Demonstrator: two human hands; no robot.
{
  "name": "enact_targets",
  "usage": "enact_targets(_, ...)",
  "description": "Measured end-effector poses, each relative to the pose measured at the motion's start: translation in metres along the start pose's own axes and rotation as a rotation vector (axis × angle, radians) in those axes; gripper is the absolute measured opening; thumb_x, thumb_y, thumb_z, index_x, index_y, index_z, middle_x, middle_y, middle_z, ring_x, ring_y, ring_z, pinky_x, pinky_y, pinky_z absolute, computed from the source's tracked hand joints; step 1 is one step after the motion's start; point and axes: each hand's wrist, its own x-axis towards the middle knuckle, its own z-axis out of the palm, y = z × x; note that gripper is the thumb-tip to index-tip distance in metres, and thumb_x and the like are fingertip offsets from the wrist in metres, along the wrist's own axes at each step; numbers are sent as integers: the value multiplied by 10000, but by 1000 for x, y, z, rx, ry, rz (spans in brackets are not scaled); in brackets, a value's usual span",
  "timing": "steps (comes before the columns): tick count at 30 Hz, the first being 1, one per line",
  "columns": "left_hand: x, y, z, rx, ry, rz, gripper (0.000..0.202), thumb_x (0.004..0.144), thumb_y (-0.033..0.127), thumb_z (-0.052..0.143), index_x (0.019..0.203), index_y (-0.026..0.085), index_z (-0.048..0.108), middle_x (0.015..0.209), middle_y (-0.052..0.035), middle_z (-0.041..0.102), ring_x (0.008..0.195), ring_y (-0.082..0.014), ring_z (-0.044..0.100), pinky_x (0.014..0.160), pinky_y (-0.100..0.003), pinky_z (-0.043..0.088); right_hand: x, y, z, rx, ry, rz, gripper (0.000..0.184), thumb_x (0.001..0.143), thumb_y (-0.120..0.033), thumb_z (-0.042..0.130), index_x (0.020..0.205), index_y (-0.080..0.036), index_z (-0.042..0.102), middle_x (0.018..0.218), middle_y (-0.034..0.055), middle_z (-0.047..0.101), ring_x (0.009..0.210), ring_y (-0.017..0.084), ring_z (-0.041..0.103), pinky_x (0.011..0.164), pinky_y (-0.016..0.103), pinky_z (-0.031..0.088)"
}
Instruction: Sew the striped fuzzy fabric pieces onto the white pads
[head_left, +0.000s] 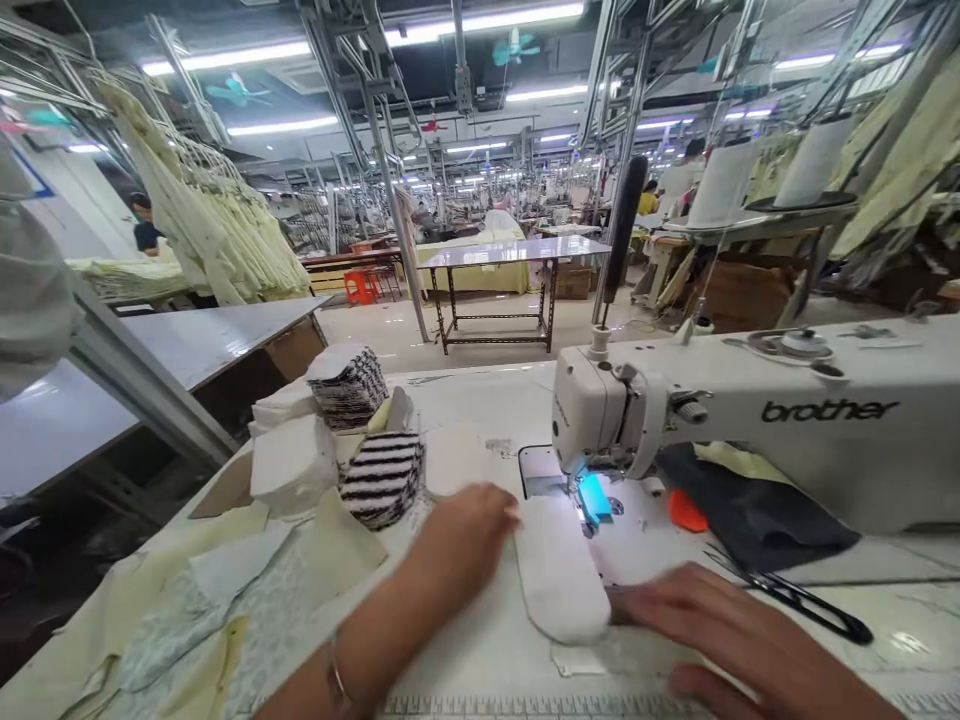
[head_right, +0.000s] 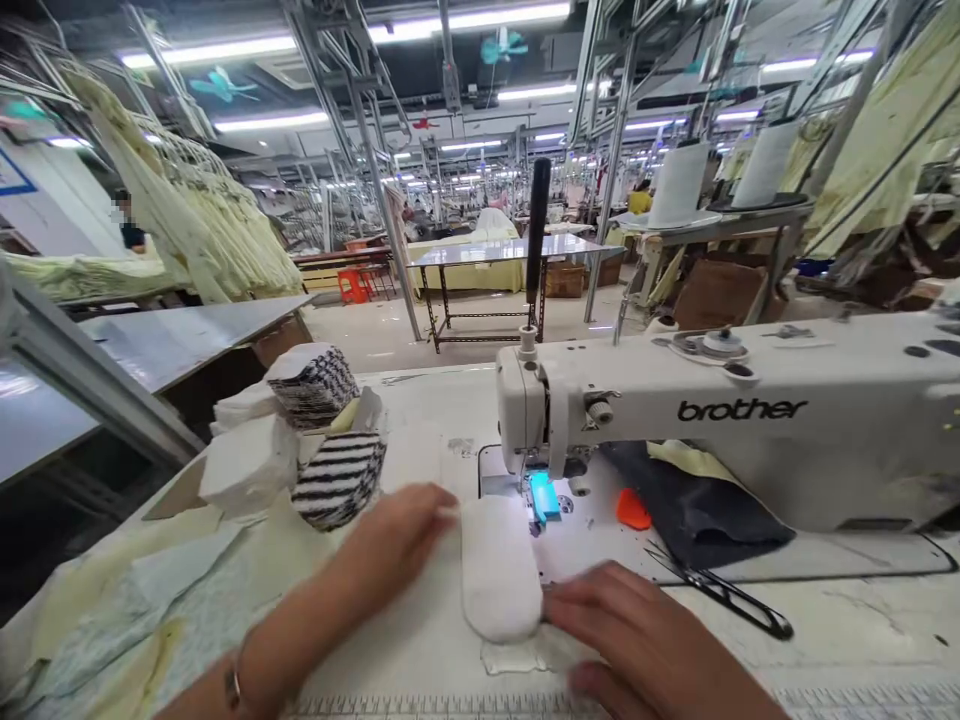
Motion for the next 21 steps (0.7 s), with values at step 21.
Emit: enact_targets(21,-8,-107,-64,53,265,-245,74,815,243,372,801,235,444,778,-25,571,743,-206,559,681,-325,453,40,-7,23,172,-102,-78,326,796,-139,590,1093,-273,612,1115,78,621,1066,238,561,882,397,502)
